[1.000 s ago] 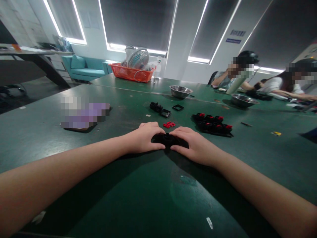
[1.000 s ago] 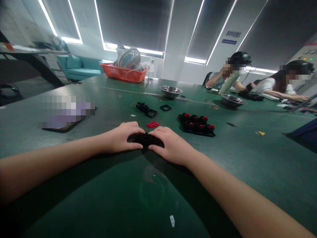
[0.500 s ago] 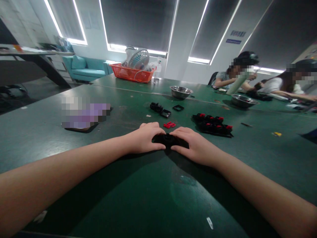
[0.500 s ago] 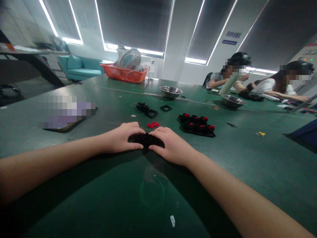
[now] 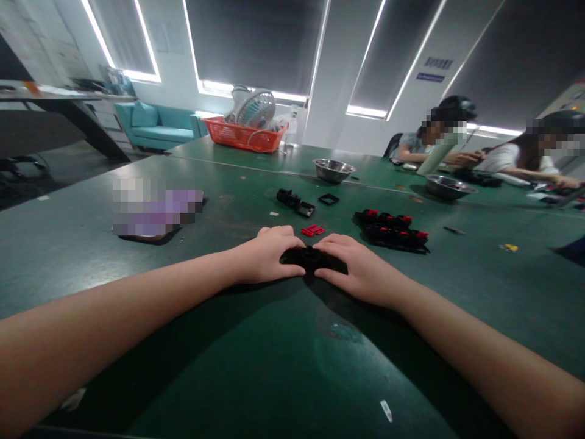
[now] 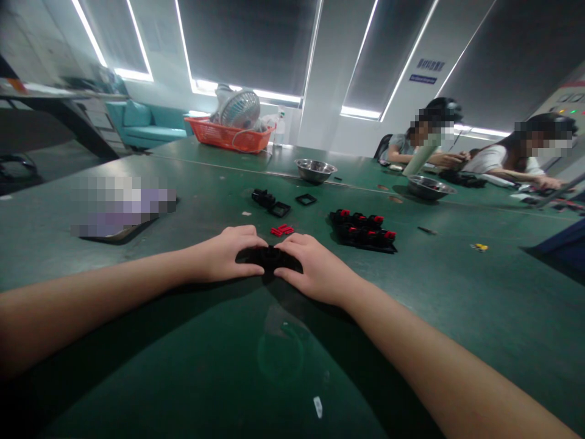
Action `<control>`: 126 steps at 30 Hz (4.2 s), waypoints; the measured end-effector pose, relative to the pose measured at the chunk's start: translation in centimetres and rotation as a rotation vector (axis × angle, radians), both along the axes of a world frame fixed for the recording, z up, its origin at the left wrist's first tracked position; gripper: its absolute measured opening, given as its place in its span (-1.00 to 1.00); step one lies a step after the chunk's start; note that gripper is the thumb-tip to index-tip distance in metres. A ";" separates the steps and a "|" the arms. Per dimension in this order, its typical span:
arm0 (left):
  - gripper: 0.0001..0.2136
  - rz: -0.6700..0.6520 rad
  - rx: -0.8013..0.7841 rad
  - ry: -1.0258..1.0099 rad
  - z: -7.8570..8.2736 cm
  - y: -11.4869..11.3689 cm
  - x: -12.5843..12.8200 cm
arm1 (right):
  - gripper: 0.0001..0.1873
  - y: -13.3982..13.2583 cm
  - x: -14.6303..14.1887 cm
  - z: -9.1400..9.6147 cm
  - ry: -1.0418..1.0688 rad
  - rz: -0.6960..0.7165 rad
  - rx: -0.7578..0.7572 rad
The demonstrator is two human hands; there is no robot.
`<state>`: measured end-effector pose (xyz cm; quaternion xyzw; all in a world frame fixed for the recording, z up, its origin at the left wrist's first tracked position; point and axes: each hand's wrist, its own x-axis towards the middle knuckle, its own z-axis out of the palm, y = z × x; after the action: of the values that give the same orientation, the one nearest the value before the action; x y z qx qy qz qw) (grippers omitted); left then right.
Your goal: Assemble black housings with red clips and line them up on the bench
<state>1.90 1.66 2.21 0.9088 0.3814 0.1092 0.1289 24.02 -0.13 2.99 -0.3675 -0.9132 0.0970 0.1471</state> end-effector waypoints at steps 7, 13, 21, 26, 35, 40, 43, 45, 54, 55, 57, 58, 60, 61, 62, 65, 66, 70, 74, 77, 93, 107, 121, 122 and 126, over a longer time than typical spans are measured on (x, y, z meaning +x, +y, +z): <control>-0.67 -0.015 0.022 -0.013 -0.2 0.1 -0.1 | -0.68 0.0 0.1 0.1 0.005 0.000 -0.001; -0.67 -0.022 0.006 -0.022 -0.1 0.0 0.0 | -0.68 0.0 0.0 0.0 0.001 0.004 -0.003; -0.67 -0.015 0.009 -0.021 -0.2 0.0 0.0 | -0.69 0.2 0.1 -0.2 0.004 0.015 -0.002; -0.67 -0.008 -0.006 -0.034 -0.2 -0.2 -0.1 | -0.71 0.2 0.1 -0.2 0.025 0.011 -0.005; -0.69 -0.002 -0.002 -0.047 -0.1 -0.2 0.0 | -0.72 0.1 -0.1 0.0 0.055 0.010 -0.041; -0.68 0.006 -0.007 -0.048 -0.1 -0.2 0.0 | -0.71 0.1 -0.1 0.0 0.054 0.007 -0.053; -0.69 0.002 -0.004 -0.064 -0.2 -0.3 0.1 | -0.71 0.1 -0.1 0.0 0.048 0.000 -0.059; -0.70 0.000 -0.004 -0.068 -0.2 -0.3 0.1 | -0.72 0.1 -0.1 0.0 0.051 -0.004 -0.061; -0.69 -0.010 0.036 -0.061 -0.6 -0.5 -0.1 | -0.73 0.0 -0.2 0.0 0.061 0.027 -0.031; -0.68 -0.011 0.046 -0.054 -0.7 -0.5 -0.1 | -0.72 0.0 -0.1 0.0 0.057 0.032 -0.023; -0.65 -0.010 0.068 -0.045 -0.7 -0.7 -0.1 | -0.69 0.0 -0.1 0.0 0.056 0.038 -0.013; -0.65 -0.011 0.078 -0.041 -0.7 -0.8 -0.1 | -0.67 0.0 0.0 0.0 0.058 0.037 -0.016; -0.62 -0.022 0.093 -0.031 -0.7 -0.9 -0.1 | -0.63 0.0 0.1 -0.1 0.069 0.026 -0.041; -0.59 -0.027 0.101 -0.027 -0.7 -1.0 -0.1 | -0.61 0.0 0.1 -0.1 0.079 0.016 -0.058; -0.57 -0.030 0.110 -0.026 -0.7 -1.1 -0.1 | -0.59 0.1 0.2 -0.2 0.091 0.000 -0.074; -0.49 -0.032 0.178 -0.059 -0.6 -1.2 -0.1 | -0.55 0.2 0.3 -0.5 0.136 -0.060 -0.096; -0.48 -0.038 0.214 -0.079 -0.5 -1.2 -0.2 | -0.55 0.3 0.3 -0.5 0.150 -0.075 -0.096; -0.52 -0.143 0.360 -0.091 -0.6 -1.3 -0.4 | -0.60 0.4 0.1 -0.5 0.201 -0.068 -0.100; -0.61 -0.301 0.500 -0.058 -0.9 -1.3 -0.4 | -0.68 0.3 -0.3 -0.6 0.236 -0.071 -0.079; -0.64 -0.341 0.590 -0.080 -1.2 -1.2 -0.4 | -0.74 0.3 -0.6 -0.8 0.238 -0.087 -0.051; -0.77 -0.344 0.772 -0.055 -1.3 -1.5 0.3 | -0.82 0.3 -0.8 -1.5 0.193 0.099 0.126; -0.55 -0.108 0.508 -0.084 -1.1 -0.9 -0.3 | -0.69 0.6 0.2 -0.7 0.197 -0.026 0.003; -0.59 0.019 0.181 0.054 -1.0 -0.4 -0.1 | -0.47 2.3 0.8 -2.1 0.029 -0.154 0.007; -0.59 0.017 0.188 0.048 -1.1 -0.4 -0.1 | -0.47 2.3 0.8 -2.1 0.020 -0.135 0.007; -0.59 0.013 0.211 0.027 -1.3 -0.3 -0.2 | -0.48 2.3 0.7 -2.1 0.009 -0.079 0.028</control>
<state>1.75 1.38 0.88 0.9163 0.3752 0.1375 0.0268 24.72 2.19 0.91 -0.4008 -0.8986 0.0798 0.1600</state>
